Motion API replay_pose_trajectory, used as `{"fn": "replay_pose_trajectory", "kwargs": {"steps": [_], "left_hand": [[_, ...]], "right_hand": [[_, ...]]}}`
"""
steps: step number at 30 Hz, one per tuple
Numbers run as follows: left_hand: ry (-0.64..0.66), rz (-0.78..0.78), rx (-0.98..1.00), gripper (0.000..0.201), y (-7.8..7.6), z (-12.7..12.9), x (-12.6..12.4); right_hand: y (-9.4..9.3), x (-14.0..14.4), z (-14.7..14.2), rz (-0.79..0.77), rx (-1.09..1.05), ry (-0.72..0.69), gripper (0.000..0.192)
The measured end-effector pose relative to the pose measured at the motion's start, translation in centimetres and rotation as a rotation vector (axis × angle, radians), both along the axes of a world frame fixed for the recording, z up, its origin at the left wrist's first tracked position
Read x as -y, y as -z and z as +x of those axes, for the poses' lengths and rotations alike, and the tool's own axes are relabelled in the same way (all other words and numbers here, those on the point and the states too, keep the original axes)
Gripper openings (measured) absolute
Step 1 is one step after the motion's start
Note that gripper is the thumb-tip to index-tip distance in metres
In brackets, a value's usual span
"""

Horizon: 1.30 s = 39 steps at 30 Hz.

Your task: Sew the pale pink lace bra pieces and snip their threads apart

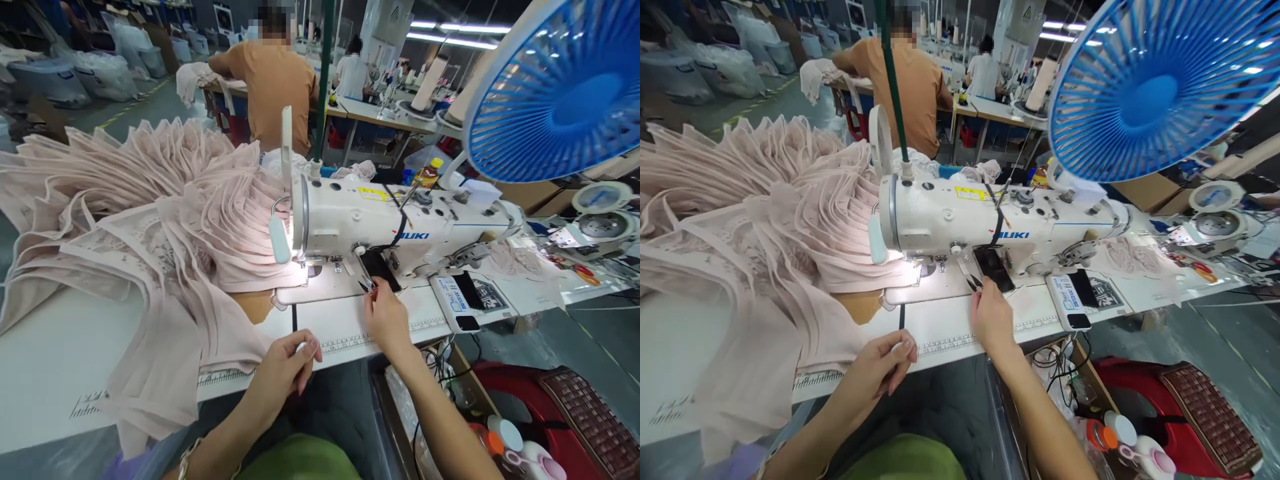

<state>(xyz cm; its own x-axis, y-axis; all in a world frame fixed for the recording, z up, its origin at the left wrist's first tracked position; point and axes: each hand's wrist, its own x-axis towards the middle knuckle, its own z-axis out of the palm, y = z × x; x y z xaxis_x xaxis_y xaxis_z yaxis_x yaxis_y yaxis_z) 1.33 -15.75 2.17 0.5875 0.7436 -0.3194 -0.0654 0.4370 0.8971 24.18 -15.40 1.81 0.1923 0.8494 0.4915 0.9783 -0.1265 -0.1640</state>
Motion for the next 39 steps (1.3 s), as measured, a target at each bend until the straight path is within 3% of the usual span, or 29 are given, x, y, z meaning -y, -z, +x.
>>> {"fn": "replay_pose_trajectory", "kwargs": {"steps": [2,4,9,11,13,16,22,25,28,32,34,39], "left_hand": [[-0.039,-0.053,0.016,0.048,0.3,0.0,-0.4],[-0.060,-0.083,0.043,0.046,0.6,0.3,-0.6],[-0.093,-0.101,0.078,0.043,1.3,0.8,-1.0],[-0.096,-0.088,0.090,0.042,1.7,0.9,-1.1],[-0.087,-0.058,0.090,0.043,1.8,0.9,-1.2],[-0.039,-0.004,0.054,0.044,1.8,0.8,-1.2],[0.073,-0.013,-0.011,0.034,1.1,0.7,-0.9],[0.096,-0.057,0.044,0.032,1.1,0.6,-0.8],[0.132,-0.123,0.111,0.034,1.3,0.3,-0.8],[0.171,-0.209,0.209,0.035,1.4,0.1,-1.1],[0.175,-0.245,0.246,0.036,1.5,0.1,-1.3],[0.168,-0.279,0.285,0.037,1.5,0.4,-1.3]], "right_hand": [[2.2,-0.2,-0.7,-0.115,0.039,-0.036,0.032],[3.1,-0.5,-1.2,-0.110,0.064,-0.080,0.031],[1.6,0.5,-3.4,0.113,-0.121,-0.371,0.030],[0.9,1.4,-4.7,0.067,-0.256,-0.540,0.027],[0.6,2.0,-5.9,-0.026,-0.392,-0.612,0.027],[0.9,1.8,-6.7,-0.096,-0.699,-0.584,0.017],[1.7,0.4,-6.9,-0.127,-1.496,-0.533,0.027],[1.3,0.3,-6.7,-0.117,-1.701,-0.522,0.026],[0.5,0.4,-5.7,-0.073,-1.602,-0.591,0.026],[-0.9,1.0,-4.5,-0.173,-0.941,-0.724,0.039],[-1.4,1.3,-4.4,-0.286,-0.683,-0.784,0.031],[-1.3,1.4,-4.7,-0.350,-0.567,-0.810,0.011]]}}
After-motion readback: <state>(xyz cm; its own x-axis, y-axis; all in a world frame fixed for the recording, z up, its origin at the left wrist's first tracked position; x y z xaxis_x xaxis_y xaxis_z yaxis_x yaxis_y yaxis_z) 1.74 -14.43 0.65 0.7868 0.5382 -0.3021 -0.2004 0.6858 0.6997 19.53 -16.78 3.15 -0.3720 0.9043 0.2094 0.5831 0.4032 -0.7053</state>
